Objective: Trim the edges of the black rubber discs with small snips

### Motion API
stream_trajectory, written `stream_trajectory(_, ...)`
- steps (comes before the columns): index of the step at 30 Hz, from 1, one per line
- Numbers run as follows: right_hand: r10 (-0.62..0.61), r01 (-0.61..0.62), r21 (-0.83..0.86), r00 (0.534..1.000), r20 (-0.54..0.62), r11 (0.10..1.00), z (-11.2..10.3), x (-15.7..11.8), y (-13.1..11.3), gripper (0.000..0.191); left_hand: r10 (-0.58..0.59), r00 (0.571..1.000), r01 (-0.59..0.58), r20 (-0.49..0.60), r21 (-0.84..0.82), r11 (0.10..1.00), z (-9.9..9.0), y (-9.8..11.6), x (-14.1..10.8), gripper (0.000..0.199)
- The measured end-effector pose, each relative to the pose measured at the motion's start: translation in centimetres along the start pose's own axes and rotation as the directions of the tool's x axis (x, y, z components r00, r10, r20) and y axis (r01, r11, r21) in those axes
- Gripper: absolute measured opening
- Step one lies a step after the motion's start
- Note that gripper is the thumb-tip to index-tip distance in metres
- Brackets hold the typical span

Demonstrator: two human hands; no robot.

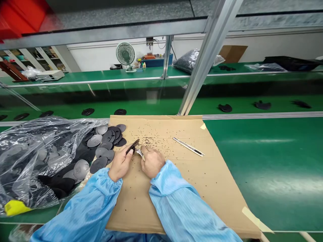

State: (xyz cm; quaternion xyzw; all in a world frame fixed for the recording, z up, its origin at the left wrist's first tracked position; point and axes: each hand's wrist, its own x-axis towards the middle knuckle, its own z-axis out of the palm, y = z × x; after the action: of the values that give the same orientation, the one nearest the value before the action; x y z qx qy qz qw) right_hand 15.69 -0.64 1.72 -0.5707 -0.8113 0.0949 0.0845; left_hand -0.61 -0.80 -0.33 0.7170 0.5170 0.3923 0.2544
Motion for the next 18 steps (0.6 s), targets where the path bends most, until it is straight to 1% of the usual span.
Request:
stream_trajectory(8, 0.004, -0.004, 0.004, 0.998, 0.062, 1.0, -0.16, 0.04, 0.15, 0.041, 0.032, 0.999, -0.033, 0.014, 0.062, 0.998, 0.16, -0.49, -0.23, 0.042)
stream_trajectory(13, 0.002, 0.0, -0.035, 0.998, 0.065, 0.999, -0.56, 0.01, 0.01, 0.034, 0.058, 0.998, -0.059, 0.024, 0.07, 0.996, 0.34, -0.83, -0.38, 0.042)
stream_trajectory(18, 0.014, -0.011, -0.032, 0.993, 0.113, 0.999, -0.94, -0.01, -0.14, 0.03, 0.058, 0.997, -0.061, 0.043, 0.061, 0.996, 0.36, -0.8, -0.39, 0.042)
